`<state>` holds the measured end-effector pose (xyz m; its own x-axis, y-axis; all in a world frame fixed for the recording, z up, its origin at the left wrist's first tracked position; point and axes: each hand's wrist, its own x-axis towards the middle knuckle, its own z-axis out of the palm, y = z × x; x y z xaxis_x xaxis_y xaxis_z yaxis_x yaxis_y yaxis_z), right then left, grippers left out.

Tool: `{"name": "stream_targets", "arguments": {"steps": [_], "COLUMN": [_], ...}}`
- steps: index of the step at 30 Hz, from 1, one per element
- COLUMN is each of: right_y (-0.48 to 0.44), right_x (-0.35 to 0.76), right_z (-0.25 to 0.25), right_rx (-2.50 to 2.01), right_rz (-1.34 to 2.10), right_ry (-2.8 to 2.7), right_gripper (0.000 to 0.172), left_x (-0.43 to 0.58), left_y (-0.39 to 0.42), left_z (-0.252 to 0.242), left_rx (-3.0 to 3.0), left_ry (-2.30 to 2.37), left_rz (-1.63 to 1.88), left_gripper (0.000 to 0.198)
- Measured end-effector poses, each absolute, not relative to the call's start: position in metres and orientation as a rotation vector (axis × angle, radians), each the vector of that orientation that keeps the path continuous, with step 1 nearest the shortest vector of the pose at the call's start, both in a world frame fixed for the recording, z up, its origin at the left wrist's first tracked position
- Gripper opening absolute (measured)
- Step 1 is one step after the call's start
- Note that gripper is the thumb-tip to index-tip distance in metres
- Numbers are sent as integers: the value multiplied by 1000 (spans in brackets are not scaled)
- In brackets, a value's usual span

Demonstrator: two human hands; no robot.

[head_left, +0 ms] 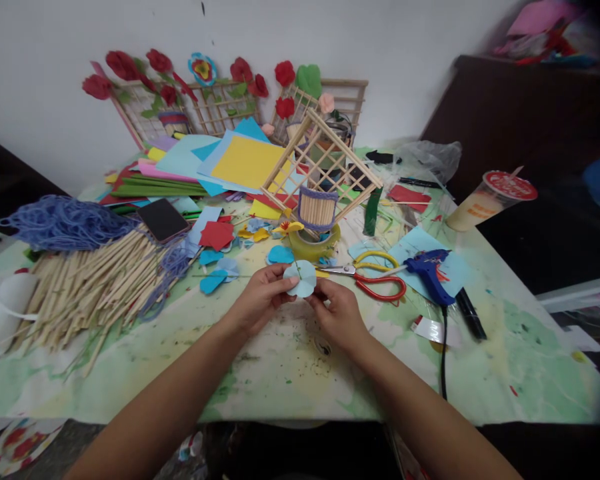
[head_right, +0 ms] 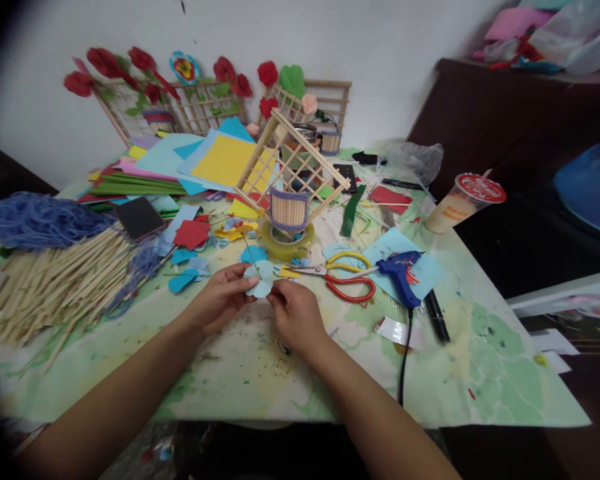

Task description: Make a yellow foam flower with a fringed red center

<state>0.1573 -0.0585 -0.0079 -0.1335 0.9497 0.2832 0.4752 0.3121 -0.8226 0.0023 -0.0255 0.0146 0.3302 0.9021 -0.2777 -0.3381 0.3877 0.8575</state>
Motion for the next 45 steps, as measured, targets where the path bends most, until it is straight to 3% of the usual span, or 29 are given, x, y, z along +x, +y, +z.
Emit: {"name": "stream_targets", "arguments": {"steps": [10, 25, 45], "right_y": [-60, -61, -60], "right_x": [157, 157, 156], "right_z": [-7, -6, -8], "right_rx": [-1299, -1421, -1334], "right_rz": [601, 485, 572], "right_ry": [-1857, -1886, -1945], "right_gripper": [16, 10, 17], "left_x": [1, -3, 3], "left_y": [-26, -24, -27], "left_z": [14, 20, 19], "left_rx": [810, 748, 739], "left_ry": [825, 801, 846], "left_rz": [847, 898, 869], "left_gripper": [17, 10, 16]}}
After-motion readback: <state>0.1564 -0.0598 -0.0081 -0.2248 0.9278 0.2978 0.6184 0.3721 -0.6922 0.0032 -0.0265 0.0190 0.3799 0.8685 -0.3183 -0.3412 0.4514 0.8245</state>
